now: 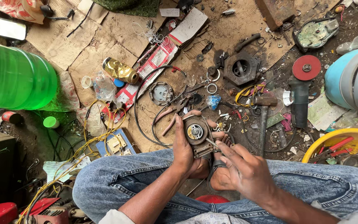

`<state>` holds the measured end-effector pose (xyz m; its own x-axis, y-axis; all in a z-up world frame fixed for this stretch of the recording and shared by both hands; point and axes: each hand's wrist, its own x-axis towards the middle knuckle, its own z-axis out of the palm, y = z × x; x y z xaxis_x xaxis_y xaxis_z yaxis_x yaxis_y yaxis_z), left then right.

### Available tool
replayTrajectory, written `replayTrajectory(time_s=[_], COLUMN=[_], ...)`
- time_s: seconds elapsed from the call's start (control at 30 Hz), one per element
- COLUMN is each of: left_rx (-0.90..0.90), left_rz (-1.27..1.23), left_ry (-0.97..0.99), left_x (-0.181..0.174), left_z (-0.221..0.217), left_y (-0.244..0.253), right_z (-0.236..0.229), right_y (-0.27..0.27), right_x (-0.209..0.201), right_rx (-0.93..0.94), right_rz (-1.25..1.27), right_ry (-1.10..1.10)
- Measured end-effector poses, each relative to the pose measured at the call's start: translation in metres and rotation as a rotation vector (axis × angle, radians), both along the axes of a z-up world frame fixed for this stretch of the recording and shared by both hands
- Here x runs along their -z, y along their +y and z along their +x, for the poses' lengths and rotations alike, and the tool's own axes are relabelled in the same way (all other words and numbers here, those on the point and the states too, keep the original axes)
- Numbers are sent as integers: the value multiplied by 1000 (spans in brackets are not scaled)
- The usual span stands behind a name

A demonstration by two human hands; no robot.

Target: The person sits on the floor and uses a screwdriver to disassemble a small mechanical component. They then use an angle grinder to cut or smooth a metal part held in a vise.

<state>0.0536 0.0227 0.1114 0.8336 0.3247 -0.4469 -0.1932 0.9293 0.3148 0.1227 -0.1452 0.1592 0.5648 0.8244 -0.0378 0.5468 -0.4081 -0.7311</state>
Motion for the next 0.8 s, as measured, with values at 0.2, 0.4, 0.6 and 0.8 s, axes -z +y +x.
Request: replayTrajectory(time_s=[0.2,0.4,0.6,0.8], left_rx=[-19,-15,63,211], left_rz=[35,168,430,181], left_ry=[-20,-68,-64,-100], left_x=[1,5,2,-2], left_z=[0,1,-5,-11], left_y=[1,-4,-16,-3], right_z=[-3,-2,12,31], right_y=[3,3,1,-14], right_x=[5,6,12,24], right_rx=[61,50,64,18], right_rz=[173,-30,120,137], right_ry=[203,-21,64,127])
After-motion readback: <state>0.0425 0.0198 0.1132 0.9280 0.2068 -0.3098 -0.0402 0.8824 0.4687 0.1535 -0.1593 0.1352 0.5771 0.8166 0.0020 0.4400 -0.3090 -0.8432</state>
